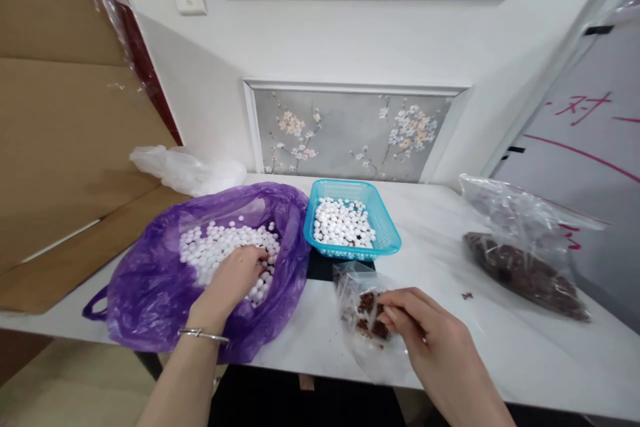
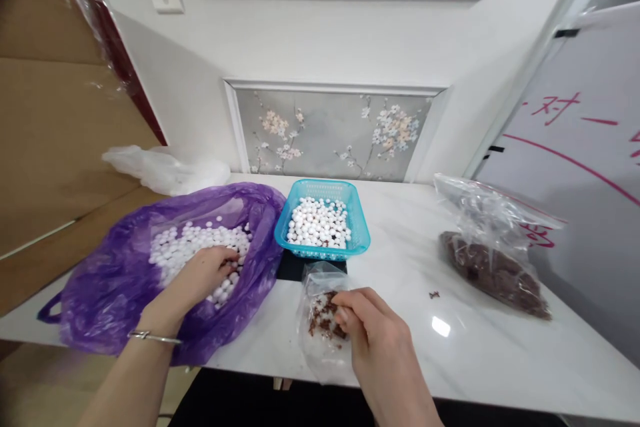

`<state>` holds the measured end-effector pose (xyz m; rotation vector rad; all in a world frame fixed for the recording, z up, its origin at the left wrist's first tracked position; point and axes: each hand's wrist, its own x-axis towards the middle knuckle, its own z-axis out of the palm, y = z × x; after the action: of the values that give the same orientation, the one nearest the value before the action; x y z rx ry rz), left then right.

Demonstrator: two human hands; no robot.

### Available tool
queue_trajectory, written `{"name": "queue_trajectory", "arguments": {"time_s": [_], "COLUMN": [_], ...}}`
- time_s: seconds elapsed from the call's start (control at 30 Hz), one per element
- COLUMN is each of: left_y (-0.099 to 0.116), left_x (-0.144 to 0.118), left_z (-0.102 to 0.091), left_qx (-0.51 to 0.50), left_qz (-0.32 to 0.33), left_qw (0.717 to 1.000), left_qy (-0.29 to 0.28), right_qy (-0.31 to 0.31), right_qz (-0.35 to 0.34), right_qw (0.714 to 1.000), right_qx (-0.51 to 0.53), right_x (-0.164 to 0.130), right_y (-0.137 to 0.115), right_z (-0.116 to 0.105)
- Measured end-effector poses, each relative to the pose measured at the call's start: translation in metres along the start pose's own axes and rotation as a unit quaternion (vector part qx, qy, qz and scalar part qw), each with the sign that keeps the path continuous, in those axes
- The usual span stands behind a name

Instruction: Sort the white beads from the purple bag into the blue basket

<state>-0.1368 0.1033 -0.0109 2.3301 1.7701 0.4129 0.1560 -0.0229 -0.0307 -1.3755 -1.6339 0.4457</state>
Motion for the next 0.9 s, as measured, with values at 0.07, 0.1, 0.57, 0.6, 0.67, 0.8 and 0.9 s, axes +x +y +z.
{"name": "queue_trajectory", "arguments": {"time_s": [0.07,0.1,0.57,0.6,0.67,0.8,0.9], "left_y": [0.004,0.005,0.045,0.050,0.059,0.079,0.090], "left_x": [0.002,0.002,-0.038,-0.041,-0.047,-0.057,-0.061], "left_z": [-0.001,-0.002,-0.022,-0.022,-0.022,-0.021,-0.016], "left_qx": [0.004,0.003,-0.227,-0.260,-0.336,-0.484,-0.544], "left_qz": [-0.001,-0.001,-0.010,-0.007,-0.001,-0.004,0.005], "left_qw": [1.000,1.000,0.955,0.946,0.927,0.872,0.839], "left_qy": [0.009,0.017,0.193,0.192,0.169,0.075,0.027], "right_qy": [-0.005,-0.006,-0.028,-0.031,-0.033,-0.081,-0.102], "right_qz": [0.027,0.041,0.042,0.030,0.019,-0.017,-0.020], "right_qw": [0.999,0.998,0.998,0.999,0.998,0.987,0.973], "right_qx": [0.029,0.046,0.021,-0.005,-0.054,-0.136,-0.205], "right_x": [-0.001,-0.002,-0.009,-0.010,-0.009,-0.003,0.003], "right_y": [-0.003,-0.005,-0.006,-0.004,-0.001,-0.004,-0.009], "right_z": [-0.002,-0.001,0.002,0.002,0.005,0.017,0.028]}}
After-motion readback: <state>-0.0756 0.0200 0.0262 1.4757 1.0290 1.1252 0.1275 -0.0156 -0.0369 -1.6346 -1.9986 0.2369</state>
